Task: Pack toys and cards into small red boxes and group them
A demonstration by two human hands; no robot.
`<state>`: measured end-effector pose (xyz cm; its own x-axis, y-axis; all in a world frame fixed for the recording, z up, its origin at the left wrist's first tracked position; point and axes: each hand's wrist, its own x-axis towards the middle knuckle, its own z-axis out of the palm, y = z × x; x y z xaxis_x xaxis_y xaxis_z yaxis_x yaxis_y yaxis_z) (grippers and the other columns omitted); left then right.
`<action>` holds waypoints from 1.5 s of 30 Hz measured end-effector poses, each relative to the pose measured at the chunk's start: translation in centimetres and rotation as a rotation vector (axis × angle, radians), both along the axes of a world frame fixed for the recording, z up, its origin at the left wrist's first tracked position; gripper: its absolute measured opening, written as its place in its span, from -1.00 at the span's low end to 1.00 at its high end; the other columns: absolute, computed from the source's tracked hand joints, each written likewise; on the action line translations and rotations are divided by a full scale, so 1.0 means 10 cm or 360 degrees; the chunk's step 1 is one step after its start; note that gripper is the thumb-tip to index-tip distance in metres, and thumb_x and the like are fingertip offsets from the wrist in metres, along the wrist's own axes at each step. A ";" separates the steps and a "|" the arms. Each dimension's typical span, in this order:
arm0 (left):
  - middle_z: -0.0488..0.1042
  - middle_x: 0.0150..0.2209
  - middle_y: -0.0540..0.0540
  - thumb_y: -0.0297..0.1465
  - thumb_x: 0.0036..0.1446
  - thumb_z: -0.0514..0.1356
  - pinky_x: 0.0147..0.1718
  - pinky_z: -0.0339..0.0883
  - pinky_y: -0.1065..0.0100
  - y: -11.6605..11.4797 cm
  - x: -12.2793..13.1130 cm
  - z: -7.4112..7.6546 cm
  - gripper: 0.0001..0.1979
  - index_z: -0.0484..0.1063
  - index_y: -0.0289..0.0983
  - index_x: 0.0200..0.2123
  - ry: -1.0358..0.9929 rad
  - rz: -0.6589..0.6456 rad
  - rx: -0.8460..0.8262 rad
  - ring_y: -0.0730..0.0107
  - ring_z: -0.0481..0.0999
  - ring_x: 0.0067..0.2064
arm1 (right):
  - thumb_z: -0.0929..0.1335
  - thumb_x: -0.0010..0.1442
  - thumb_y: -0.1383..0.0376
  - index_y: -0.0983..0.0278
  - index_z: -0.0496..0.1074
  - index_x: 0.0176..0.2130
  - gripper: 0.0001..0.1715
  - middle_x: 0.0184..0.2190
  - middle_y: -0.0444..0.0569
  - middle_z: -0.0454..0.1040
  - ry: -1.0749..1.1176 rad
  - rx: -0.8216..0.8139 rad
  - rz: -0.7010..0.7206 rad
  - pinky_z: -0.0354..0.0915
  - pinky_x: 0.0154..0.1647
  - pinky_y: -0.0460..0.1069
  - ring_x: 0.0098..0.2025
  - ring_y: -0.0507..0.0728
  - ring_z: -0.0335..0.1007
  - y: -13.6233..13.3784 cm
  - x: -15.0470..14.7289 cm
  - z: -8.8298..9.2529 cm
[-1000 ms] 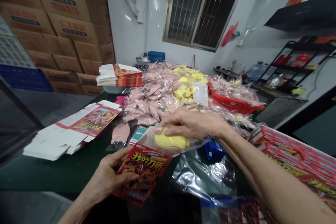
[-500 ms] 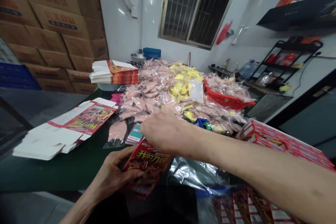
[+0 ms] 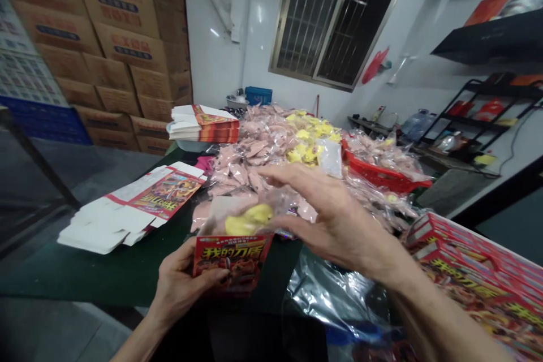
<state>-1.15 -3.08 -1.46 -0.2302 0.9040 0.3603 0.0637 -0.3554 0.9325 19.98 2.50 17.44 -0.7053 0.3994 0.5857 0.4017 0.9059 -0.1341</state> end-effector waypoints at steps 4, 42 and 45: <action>0.58 -0.41 -0.02 -0.37 -0.22 0.40 -0.43 0.45 0.46 0.04 0.00 0.01 -0.58 0.45 -0.29 -0.21 0.0207 -0.0021 0.0062 0.37 0.55 -0.43 | 0.32 0.18 0.38 0.17 0.33 -0.05 -0.69 -0.31 -0.06 0.48 0.0155 0.0173 -0.0108 0.37 -0.20 0.01 -0.29 0.09 0.42 -0.08 -0.19 -0.35; 0.57 -0.45 0.00 -0.28 -0.28 0.40 -0.40 0.49 0.42 -0.14 -0.40 -0.09 -0.67 0.51 -0.30 -0.39 0.0178 0.0964 -0.0129 0.38 0.51 -0.48 | 0.34 0.15 0.33 0.28 0.49 -0.24 -0.85 -0.25 -0.01 0.47 -0.0566 -0.0400 -0.0825 0.22 -0.19 -0.07 -0.17 0.09 0.38 0.70 0.37 -1.84; 0.56 -0.50 0.00 -0.30 -0.29 0.41 -0.45 0.49 0.41 -0.14 -0.44 -0.11 -0.68 0.52 -0.30 -0.40 0.0288 0.0946 -0.0129 0.36 0.51 -0.50 | 0.29 0.20 0.30 0.27 0.50 -0.33 -0.81 -0.34 -0.03 0.46 -0.0650 -0.0382 -0.0787 0.19 -0.21 -0.07 -0.22 0.09 0.37 0.73 0.35 -1.83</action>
